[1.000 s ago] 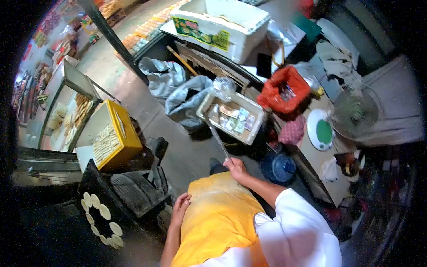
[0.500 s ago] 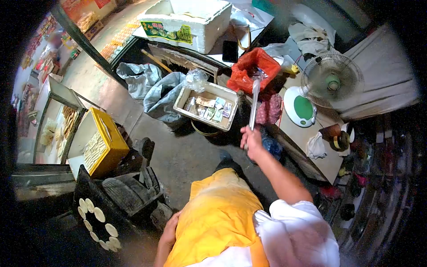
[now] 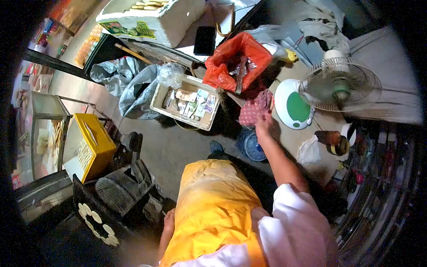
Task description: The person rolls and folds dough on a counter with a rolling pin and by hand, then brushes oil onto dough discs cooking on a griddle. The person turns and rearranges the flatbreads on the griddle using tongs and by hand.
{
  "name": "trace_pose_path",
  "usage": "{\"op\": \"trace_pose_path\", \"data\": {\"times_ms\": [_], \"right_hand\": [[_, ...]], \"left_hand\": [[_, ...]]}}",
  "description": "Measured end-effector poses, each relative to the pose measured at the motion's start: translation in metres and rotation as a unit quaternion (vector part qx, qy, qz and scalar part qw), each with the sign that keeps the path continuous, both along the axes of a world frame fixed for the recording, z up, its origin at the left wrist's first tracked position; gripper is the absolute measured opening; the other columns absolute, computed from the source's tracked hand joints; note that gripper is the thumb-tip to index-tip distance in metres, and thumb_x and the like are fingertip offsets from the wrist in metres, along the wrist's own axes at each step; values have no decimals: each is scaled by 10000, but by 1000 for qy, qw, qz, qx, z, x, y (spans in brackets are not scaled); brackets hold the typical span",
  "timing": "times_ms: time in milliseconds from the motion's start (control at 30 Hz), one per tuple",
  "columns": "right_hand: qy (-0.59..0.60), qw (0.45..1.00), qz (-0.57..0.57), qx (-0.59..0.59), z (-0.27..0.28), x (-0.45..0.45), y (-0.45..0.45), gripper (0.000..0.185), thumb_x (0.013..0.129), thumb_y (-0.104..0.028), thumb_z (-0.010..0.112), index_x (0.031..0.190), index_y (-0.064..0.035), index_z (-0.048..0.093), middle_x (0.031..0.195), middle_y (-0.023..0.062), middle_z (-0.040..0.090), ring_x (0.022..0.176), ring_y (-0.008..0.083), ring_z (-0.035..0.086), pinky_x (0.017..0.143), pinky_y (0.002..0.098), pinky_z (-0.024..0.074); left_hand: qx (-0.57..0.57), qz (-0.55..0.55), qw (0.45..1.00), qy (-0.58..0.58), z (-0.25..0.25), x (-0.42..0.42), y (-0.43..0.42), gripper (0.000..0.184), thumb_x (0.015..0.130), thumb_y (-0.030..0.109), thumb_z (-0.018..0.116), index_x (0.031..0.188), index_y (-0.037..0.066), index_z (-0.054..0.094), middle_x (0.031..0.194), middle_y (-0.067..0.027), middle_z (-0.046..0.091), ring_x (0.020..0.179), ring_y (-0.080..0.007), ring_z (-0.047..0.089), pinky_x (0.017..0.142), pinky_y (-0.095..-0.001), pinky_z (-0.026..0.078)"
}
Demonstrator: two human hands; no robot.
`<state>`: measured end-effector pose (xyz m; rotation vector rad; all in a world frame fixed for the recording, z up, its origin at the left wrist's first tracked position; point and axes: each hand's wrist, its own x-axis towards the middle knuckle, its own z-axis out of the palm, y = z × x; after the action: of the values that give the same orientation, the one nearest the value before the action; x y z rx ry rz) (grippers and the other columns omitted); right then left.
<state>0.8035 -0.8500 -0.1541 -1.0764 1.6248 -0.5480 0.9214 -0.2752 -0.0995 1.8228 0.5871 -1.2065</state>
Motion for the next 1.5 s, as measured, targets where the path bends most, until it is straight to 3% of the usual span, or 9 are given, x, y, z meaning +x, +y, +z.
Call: {"op": "trace_pose_path", "data": {"times_ms": [100,167,367,433,633,700,900,1100,1500], "right_hand": [[128,988,24,-78,-10,-8,-12,399,982,-291,618,1296,-49,572,1082,89,660,734,172,666,546,274,519],[90,993,-44,63,12,10,-24,383,974,-278,637,1268,-38,584,1056,86,662,745,178,668,540,286,509],[98,980,-48,168,-15,-9,-53,309,885,-319,728,1048,-67,654,894,51,659,702,161,599,587,339,510],[-55,996,41,-58,-36,-18,-51,238,845,-224,730,1004,-71,640,845,28,646,749,149,588,681,323,504],[-196,957,210,-45,79,27,24,48,868,-82,654,841,-63,619,845,-25,604,740,95,578,696,247,489],[-155,835,427,-310,123,56,72,144,826,-45,730,826,-58,587,1038,67,595,903,153,590,707,308,497],[-313,585,718,-208,190,92,244,199,798,-61,738,886,-17,566,1314,189,533,1163,353,589,959,420,491],[-333,559,736,-186,233,120,308,190,755,-14,710,881,-12,567,1255,156,578,1096,354,607,888,417,510],[-480,363,798,-38,333,146,392,121,839,-12,674,890,2,565,1114,175,630,1029,325,636,854,372,525]], "left_hand": [[15,40,999,13,-5,-5,-18,241,1015,325,607,1073,92,628,816,46,600,694,-78,536,648,-260,445],[29,58,998,18,19,1,-55,247,1027,304,588,1134,82,609,818,42,594,716,-79,541,671,-254,445],[14,17,1000,2,40,14,-95,359,1042,292,561,1318,62,564,962,15,627,784,-89,556,736,-248,464],[6,10,1000,-8,35,13,-91,382,1044,298,553,1355,76,555,1032,-4,667,846,-105,609,789,-270,482],[-135,93,986,18,41,41,-128,478,1049,346,516,1451,91,466,1191,-52,667,1016,-168,661,882,-327,501],[-219,97,970,31,39,51,-149,519,1046,384,500,1475,99,430,1264,-72,635,1070,-184,647,924,-357,494],[-441,94,886,107,48,82,-204,569,1048,400,485,1504,74,386,1400,-114,520,1200,-243,586,1012,-401,481],[-584,199,785,54,99,111,-152,569,1050,393,474,1508,70,376,1414,-121,503,1216,-256,569,1025,-411,467],[-665,331,666,-66,146,114,-97,568,1055,380,452,1516,61,357,1442,-135,469,1249,-283,534,1049,-430,438]]}}
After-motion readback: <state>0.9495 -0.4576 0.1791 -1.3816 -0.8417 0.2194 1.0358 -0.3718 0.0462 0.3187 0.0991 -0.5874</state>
